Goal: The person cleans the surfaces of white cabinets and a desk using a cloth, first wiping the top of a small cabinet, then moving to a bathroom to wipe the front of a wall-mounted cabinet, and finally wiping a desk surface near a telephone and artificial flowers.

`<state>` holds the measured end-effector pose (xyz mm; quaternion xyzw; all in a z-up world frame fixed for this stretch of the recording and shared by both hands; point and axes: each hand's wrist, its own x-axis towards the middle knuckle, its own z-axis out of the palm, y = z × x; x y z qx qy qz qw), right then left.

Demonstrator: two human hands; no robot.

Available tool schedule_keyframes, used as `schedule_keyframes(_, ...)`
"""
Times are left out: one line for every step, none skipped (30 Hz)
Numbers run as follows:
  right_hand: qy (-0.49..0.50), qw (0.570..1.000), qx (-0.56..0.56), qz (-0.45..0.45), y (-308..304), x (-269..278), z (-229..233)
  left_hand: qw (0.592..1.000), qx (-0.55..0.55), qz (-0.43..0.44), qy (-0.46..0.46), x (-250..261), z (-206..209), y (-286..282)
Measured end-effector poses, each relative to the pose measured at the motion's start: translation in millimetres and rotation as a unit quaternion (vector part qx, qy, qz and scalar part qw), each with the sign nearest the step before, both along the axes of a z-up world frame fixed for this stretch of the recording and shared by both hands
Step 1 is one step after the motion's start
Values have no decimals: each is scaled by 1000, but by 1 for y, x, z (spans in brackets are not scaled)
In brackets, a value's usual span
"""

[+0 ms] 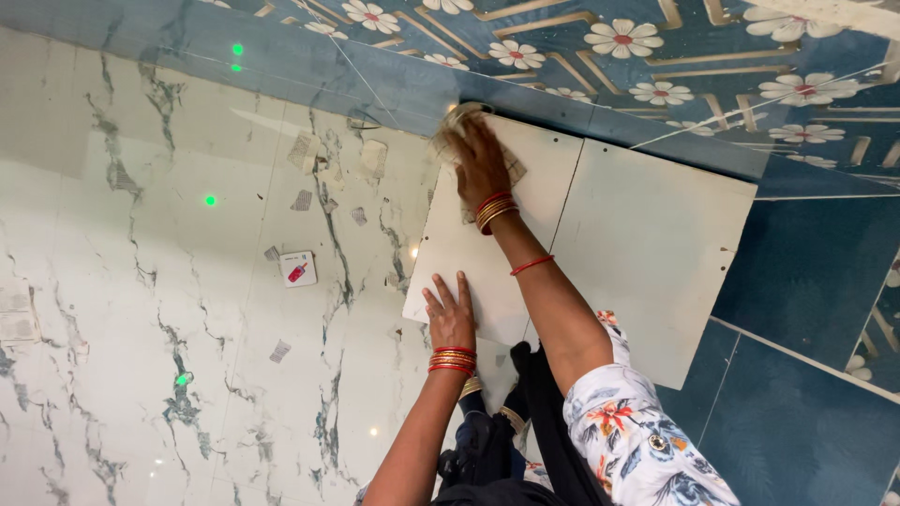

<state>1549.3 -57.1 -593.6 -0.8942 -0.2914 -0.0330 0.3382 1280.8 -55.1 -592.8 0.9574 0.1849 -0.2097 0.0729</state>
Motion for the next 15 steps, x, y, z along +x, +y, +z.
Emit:
schedule_keyframes(14,999,-17,48,2,-7,3,1000,23,-6,-8,1,2,0)
schedule_keyframes(32,994,-34,97,4,-19,5,999,46,-10,-13,-2,5,0)
schedule_keyframes(31,994,-32,97,3,-31,7,999,48,-10,-13,-3,8,0)
schedule_keyframes(39,989,-57,128,2,-46,8,999,12,7,-32,-5,12,0)
schedule_keyframes(45,983,-82,160,2,-65,12,998,-24,25,-51,-9,17,3)
schedule_keyframes(53,980,-76,177,2,-79,18,997,-22,26,-62,-10,22,7)
schedule_keyframes(60,976,-71,195,3,-97,24,992,-59,39,-109,-17,28,14)
schedule_keyframes(67,973,-75,209,0,-120,29,982,-100,53,-153,-24,34,14)
schedule_keyframes(75,969,-79,223,-3,-140,34,980,-103,56,-161,-30,40,15)
schedule_keyframes(112,962,-65,242,-9,-161,38,968,-150,120,-164,-50,50,15)
schedule_keyframes(148,953,-52,260,-16,-181,40,949,-196,184,-166,-67,60,15)
schedule_keyframes(140,953,-30,267,-21,-200,41,947,-200,181,-177,-80,67,17)
schedule_keyframes(132,952,-8,275,-30,-221,41,944,-203,179,-187,-98,76,15)
schedule_keyframes(126,954,-8,273,-38,-236,39,940,-213,181,-193,-111,84,13)
schedule_keyframes(104,958,-15,266,-44,-246,34,936,-223,183,-199,-122,89,11)
